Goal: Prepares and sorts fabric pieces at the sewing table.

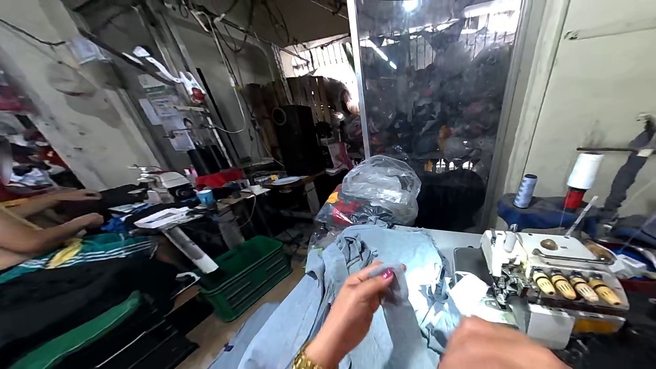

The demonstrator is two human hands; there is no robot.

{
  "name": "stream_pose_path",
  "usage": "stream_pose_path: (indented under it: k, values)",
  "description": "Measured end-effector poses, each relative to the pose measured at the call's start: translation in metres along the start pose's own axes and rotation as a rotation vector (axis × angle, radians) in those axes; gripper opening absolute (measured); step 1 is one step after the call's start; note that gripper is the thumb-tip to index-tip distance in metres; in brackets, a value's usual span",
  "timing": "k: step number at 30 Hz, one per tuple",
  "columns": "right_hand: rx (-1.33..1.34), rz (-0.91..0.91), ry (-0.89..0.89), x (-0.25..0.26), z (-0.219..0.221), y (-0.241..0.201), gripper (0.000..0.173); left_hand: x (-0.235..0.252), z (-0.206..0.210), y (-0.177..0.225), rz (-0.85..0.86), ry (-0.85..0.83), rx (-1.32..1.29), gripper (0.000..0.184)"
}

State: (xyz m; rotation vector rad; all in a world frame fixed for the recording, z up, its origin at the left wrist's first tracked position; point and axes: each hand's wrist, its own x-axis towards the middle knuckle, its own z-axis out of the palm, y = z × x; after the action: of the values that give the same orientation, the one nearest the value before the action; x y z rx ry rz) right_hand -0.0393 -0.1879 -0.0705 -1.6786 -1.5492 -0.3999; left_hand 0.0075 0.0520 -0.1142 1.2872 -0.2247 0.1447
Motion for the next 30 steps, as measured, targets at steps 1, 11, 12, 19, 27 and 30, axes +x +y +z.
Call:
stream_pose_path:
  k: [1, 11, 12, 19, 27, 30]
  values:
    - [-0.083, -0.024, 0.045, 0.005, 0.001, 0.015, 0.018, -0.006, 0.008, -0.001, 0.051, -0.052, -0.003, 0.022]
    - [-0.287, 0.044, 0.185, 0.000, -0.008, 0.041, 0.013, -0.013, 0.056, -0.020, 0.246, -0.022, -0.172, 0.006]
    - [-0.287, 0.034, 0.180, 0.000, -0.009, 0.038, 0.012, -0.014, 0.060, -0.021, 0.244, -0.021, -0.173, 0.006]
    - [-0.351, 0.254, 0.258, -0.008, -0.017, 0.043, 0.026, -0.019, 0.063, -0.024, 0.257, -0.249, -0.231, 0.014]
    - [-0.050, 0.410, 0.151, -0.011, -0.027, 0.031, 0.025, -0.035, 0.069, -0.025, 0.320, -0.234, -0.113, 0.016]
    - [0.048, 0.324, 0.086, -0.011, -0.037, 0.035, 0.013, -0.028, 0.077, -0.031, 0.293, -0.254, -0.177, 0.020]
